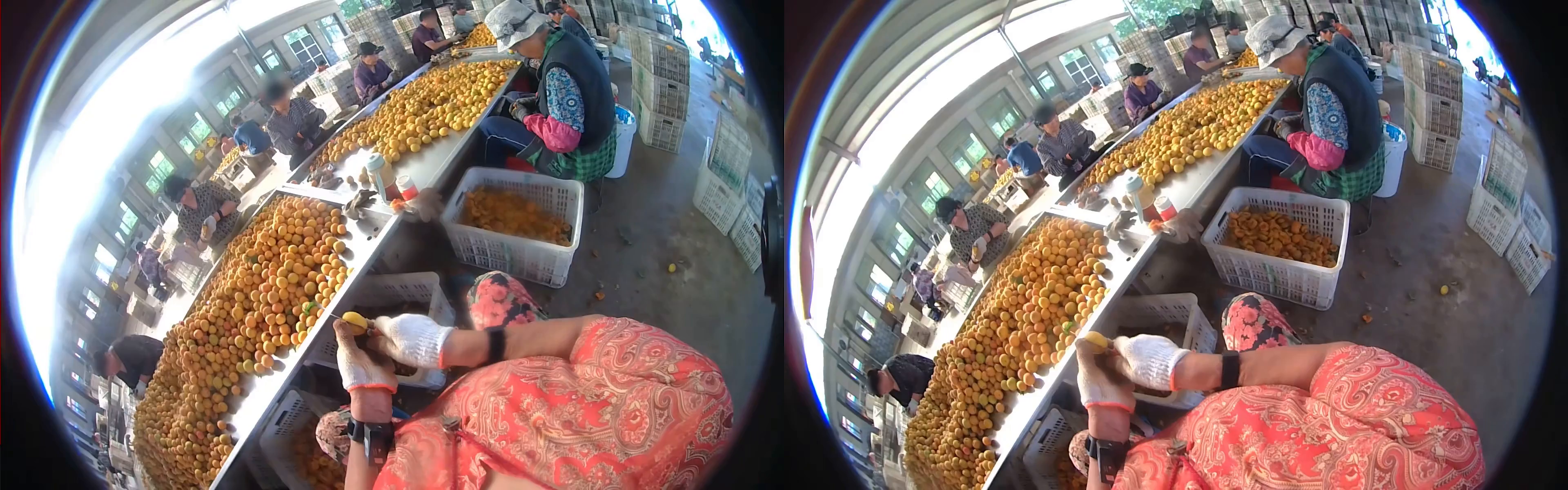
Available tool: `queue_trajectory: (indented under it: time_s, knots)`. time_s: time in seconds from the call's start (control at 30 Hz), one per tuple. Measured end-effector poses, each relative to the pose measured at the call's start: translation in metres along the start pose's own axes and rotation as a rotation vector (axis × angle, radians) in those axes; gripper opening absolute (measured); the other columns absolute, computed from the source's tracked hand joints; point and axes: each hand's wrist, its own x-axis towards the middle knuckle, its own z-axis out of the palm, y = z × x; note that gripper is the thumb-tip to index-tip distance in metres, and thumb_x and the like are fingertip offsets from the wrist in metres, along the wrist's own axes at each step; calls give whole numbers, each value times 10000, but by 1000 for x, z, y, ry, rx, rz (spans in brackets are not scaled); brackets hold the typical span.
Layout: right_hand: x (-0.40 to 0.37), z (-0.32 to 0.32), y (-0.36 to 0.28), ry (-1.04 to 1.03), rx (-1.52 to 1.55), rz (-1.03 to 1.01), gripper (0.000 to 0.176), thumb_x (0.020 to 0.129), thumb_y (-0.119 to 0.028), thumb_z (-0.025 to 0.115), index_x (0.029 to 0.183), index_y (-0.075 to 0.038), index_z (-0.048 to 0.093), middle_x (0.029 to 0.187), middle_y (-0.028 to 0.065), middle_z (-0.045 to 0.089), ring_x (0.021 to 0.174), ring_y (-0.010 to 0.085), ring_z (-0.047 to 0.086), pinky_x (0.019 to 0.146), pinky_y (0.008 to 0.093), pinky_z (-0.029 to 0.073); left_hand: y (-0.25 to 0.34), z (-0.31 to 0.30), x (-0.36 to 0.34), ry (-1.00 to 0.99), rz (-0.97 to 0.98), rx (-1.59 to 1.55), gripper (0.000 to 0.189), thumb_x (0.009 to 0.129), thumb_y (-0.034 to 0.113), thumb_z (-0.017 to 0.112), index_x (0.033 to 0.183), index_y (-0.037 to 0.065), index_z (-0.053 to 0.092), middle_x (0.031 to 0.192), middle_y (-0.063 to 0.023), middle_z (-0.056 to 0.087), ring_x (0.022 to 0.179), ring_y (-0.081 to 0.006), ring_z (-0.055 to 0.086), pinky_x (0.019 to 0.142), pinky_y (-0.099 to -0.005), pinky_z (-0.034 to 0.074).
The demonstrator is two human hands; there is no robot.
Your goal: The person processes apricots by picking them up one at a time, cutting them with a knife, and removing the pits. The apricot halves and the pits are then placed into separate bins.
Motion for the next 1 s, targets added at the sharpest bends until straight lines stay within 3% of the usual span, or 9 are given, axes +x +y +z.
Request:
queue_trajectory:
  time_s: [0.17, 0.3, 0.4, 0.5, 0.7, 0.8, 0.9, 0.93, 1.0]
  knots:
    - [-6, -6, -14, 145, -53, -135, 343, 956, -308, 537, 1121, -8, 545, 769, 217, 670, 683, 386, 665, 598, 482, 517, 2, 12, -15, -88, 97, 95, 419, 949, 480, 608, 1095, 87, 605, 964, -44, 654, 862, -184, 643, 793, -339, 554]
    - [-14, -3, -15, 198, -11, -198, 289, 958, -277, 552, 1010, 7, 547, 681, 215, 627, 623, 393, 644, 526, 466, 487, 6, 6, -19, -157, 209, 79, 399, 943, 406, 645, 1104, 43, 601, 967, -72, 653, 893, -197, 619, 800, -317, 523]
    - [-18, -2, -17, 91, -27, -115, 243, 956, -234, 550, 1085, -28, 544, 757, 230, 648, 718, 433, 646, 584, 503, 495, 4, 7, -23, -140, 125, -1, 416, 945, 434, 633, 1093, 47, 600, 970, -74, 645, 900, -212, 614, 837, -344, 514]
    - [-18, 0, -18, 135, -250, -190, 312, 950, -284, 558, 986, 27, 558, 708, 209, 642, 599, 368, 653, 505, 444, 496, 3, 16, -29, -18, 68, -53, 431, 953, 460, 609, 1108, 59, 592, 981, -78, 639, 900, -220, 606, 856, -365, 506]
    - [-14, -10, -17, 114, 134, -191, 319, 935, -304, 598, 1014, 5, 591, 783, 212, 665, 664, 386, 657, 574, 439, 507, 3, 9, -16, 54, 107, -17, 425, 990, 455, 547, 1151, 63, 570, 974, -69, 635, 870, -210, 602, 831, -363, 502]
    - [-11, -28, -27, 257, 239, -122, 184, 958, -177, 641, 966, -1, 587, 724, 164, 620, 683, 150, 634, 601, 331, 500, 2, 14, -17, 13, 245, 88, 401, 1005, 409, 533, 1126, 28, 575, 903, -60, 637, 757, -171, 600, 686, -284, 481]
    - [3, -38, -22, 383, 154, -105, 287, 949, -289, 641, 936, -12, 568, 710, 179, 607, 637, 309, 635, 583, 365, 486, -6, 18, -28, -152, 236, 278, 373, 1006, 378, 540, 1107, 22, 587, 825, -64, 627, 665, -164, 582, 619, -268, 475]
    - [5, -38, -21, 390, 151, -103, 287, 949, -289, 641, 936, -12, 568, 710, 179, 607, 637, 309, 635, 583, 365, 486, -6, 9, -25, -296, 397, 560, 324, 1014, 327, 519, 1121, 31, 595, 785, -62, 620, 609, -149, 562, 569, -259, 458]
    - [10, -37, -21, 394, 107, -109, 366, 906, -378, 646, 941, -20, 577, 741, 216, 643, 733, 406, 652, 628, 472, 501, -10, 2, -22, -291, 447, 669, 315, 1015, 307, 508, 1146, 33, 591, 794, -52, 617, 614, -133, 558, 563, -248, 448]
